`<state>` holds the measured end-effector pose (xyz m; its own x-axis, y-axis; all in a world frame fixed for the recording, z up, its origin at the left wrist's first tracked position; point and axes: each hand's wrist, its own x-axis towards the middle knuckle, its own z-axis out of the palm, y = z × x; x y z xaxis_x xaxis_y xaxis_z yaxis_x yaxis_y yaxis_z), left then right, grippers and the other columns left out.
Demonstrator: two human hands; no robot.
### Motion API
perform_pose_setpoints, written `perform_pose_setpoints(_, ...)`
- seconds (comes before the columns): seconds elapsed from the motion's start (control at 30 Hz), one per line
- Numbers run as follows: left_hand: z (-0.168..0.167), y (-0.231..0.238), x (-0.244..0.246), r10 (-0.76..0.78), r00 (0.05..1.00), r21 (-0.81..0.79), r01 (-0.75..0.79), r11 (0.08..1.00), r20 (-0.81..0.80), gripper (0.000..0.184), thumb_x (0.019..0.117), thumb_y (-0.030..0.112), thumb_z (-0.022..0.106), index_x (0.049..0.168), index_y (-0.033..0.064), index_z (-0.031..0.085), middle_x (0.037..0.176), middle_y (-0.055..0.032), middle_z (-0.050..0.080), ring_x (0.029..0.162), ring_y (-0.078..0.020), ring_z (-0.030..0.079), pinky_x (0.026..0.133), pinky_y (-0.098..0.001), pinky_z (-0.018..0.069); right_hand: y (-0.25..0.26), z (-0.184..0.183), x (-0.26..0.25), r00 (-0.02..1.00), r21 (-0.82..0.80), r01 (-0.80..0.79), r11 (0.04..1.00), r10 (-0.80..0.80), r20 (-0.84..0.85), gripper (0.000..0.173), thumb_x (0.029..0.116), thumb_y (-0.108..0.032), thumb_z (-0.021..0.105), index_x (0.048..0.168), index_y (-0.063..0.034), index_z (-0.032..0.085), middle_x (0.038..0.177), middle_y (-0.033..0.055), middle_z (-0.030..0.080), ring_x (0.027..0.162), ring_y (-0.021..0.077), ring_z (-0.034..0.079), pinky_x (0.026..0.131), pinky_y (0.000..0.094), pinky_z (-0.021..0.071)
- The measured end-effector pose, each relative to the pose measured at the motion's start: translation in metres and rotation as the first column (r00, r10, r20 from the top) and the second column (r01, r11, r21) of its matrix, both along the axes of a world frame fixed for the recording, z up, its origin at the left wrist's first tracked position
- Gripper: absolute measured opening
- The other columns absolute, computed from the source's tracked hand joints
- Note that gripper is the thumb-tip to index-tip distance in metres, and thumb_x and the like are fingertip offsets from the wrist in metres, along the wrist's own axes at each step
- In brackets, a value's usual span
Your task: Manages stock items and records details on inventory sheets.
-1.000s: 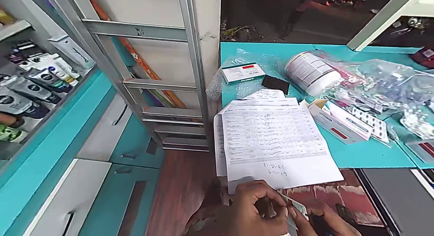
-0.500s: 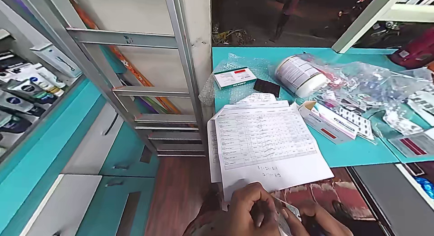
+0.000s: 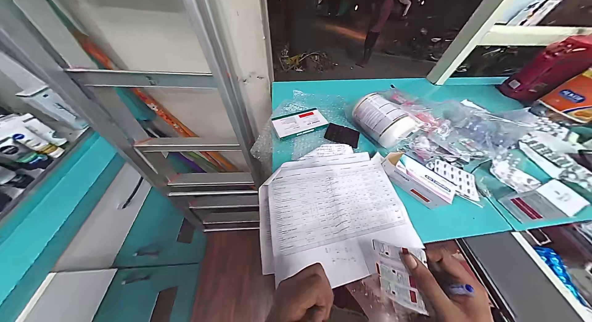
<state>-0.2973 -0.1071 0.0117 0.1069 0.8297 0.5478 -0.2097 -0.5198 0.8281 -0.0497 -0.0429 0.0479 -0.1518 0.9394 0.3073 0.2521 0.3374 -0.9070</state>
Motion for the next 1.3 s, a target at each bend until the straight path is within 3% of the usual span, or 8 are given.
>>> perform_pose_setpoints(0.23, 0.018, 0.013, 0.008, 0.216, 0.955, -0.193, -0.255, 0.947, -0.203, 0.021, 0.1054, 0.024, 0.055, 0.090, 0.0101, 0.059, 0.082, 0.0052, 0.060, 0.076, 0.0046, 0.057, 0.070, -0.0143, 0.0491, 0.041, 0.001, 0.029, 0.997, -0.029, -0.069, 0.997, 0.070, 0.020, 0.008, 0.0988, -0.021, 0.065, 0.097, -0.0137, 0.066, 0.069, -0.0135, 0.059, 0.058, -0.0086, 0.052, 0.053, 0.0102, 0.0453)
perform_pose_setpoints(0.37, 0.015, 0.027, 0.034, 0.136, 0.925, -0.301, -0.250, 0.920, -0.355, 0.047, 0.0932, 0.022, 0.074, 0.126, -0.0075, 0.058, 0.123, -0.0173, 0.064, 0.102, -0.0125, 0.066, 0.082, -0.0295, 0.0571, 0.037, 0.007, 0.020, 0.928, -0.099, -0.370, 0.924, 0.363, -0.082, 0.008, 0.1009, -0.012, 0.061, 0.104, -0.0057, 0.065, 0.079, -0.0079, 0.065, 0.069, -0.0086, 0.057, 0.064, 0.0105, 0.0490)
perform_pose_setpoints(0.47, 0.017, 0.034, 0.053, 0.079, 0.929, -0.309, -0.199, 0.930, -0.363, 0.037, 0.0953, 0.015, 0.071, 0.121, -0.0110, 0.062, 0.118, -0.0194, 0.068, 0.106, -0.0138, 0.068, 0.093, -0.0312, 0.0576, 0.040, 0.003, 0.016, 0.890, -0.087, -0.449, 0.889, 0.437, -0.128, 0.010, 0.1010, -0.012, 0.062, 0.101, -0.0024, 0.066, 0.078, -0.0042, 0.064, 0.068, -0.0075, 0.056, 0.065, 0.0101, 0.0473)
perform_pose_setpoints(0.6, 0.023, 0.037, 0.056, 0.092, 0.950, -0.354, -0.201, 0.913, -0.299, 0.019, 0.0985, 0.005, 0.063, 0.108, -0.0113, 0.067, 0.104, -0.0097, 0.073, 0.095, -0.0031, 0.070, 0.089, -0.0251, 0.0593, 0.070, 0.004, 0.043, 0.976, 0.180, -0.040, 0.983, -0.001, 0.220, 0.028, 0.0910, -0.029, 0.075, 0.109, -0.0070, 0.074, 0.094, 0.0017, 0.071, 0.066, -0.0007, 0.055, 0.057, 0.0139, 0.0457)
perform_pose_setpoints(0.67, 0.024, 0.037, 0.054, 0.114, 0.954, -0.376, -0.216, 0.901, -0.276, 0.017, 0.0975, 0.003, 0.063, 0.108, -0.0100, 0.066, 0.102, -0.0039, 0.074, 0.093, -0.0004, 0.070, 0.088, -0.0239, 0.0596, 0.098, 0.010, 0.065, 0.837, 0.317, 0.192, 0.929, -0.324, 0.442, 0.058, 0.0850, -0.039, 0.079, 0.127, -0.0001, 0.068, 0.120, 0.0204, 0.069, 0.084, 0.0266, 0.070, 0.066, 0.0404, 0.0579)
perform_pose_setpoints(0.77, 0.024, 0.036, 0.053, 0.077, 0.969, -0.438, -0.175, 0.882, -0.234, 0.016, 0.0963, 0.000, 0.062, 0.110, -0.0093, 0.065, 0.103, -0.0005, 0.074, 0.094, -0.0009, 0.071, 0.090, -0.0261, 0.0600, 0.130, 0.008, 0.085, 0.683, 0.201, 0.264, 0.943, -0.330, 0.652, 0.080, 0.0832, -0.035, 0.082, 0.147, 0.0024, 0.051, 0.140, 0.0303, 0.056, 0.096, 0.0445, 0.070, 0.073, 0.0586, 0.0574)
perform_pose_setpoints(1.03, 0.026, 0.036, 0.048, 0.151, 0.977, -0.451, -0.204, 0.869, -0.151, 0.020, 0.0975, -0.001, 0.060, 0.117, 0.0005, 0.065, 0.109, 0.0102, 0.075, 0.102, 0.0014, 0.069, 0.096, -0.0273, 0.0583, 0.115, 0.003, 0.097, 0.875, 0.352, 0.283, 0.892, -0.391, 0.285, 0.067, 0.0812, -0.041, 0.078, 0.128, 0.0057, 0.062, 0.117, 0.0219, 0.066, 0.101, 0.0182, 0.064, 0.085, 0.0302, 0.0541)
perform_pose_setpoints(1.3, 0.017, 0.044, 0.040, 0.073, 0.991, -0.384, -0.112, 0.917, -0.115, 0.027, 0.0991, 0.012, 0.065, 0.122, -0.0026, 0.067, 0.136, -0.0045, 0.063, 0.125, -0.0083, 0.060, 0.106, -0.0337, 0.0530, 0.084, -0.004, 0.086, 1.000, -0.049, 0.011, 0.999, -0.011, 0.013, 0.064, 0.0795, -0.032, 0.084, 0.133, -0.0048, 0.062, 0.118, 0.0014, 0.071, 0.089, 0.0003, 0.070, 0.074, 0.0205, 0.0612)
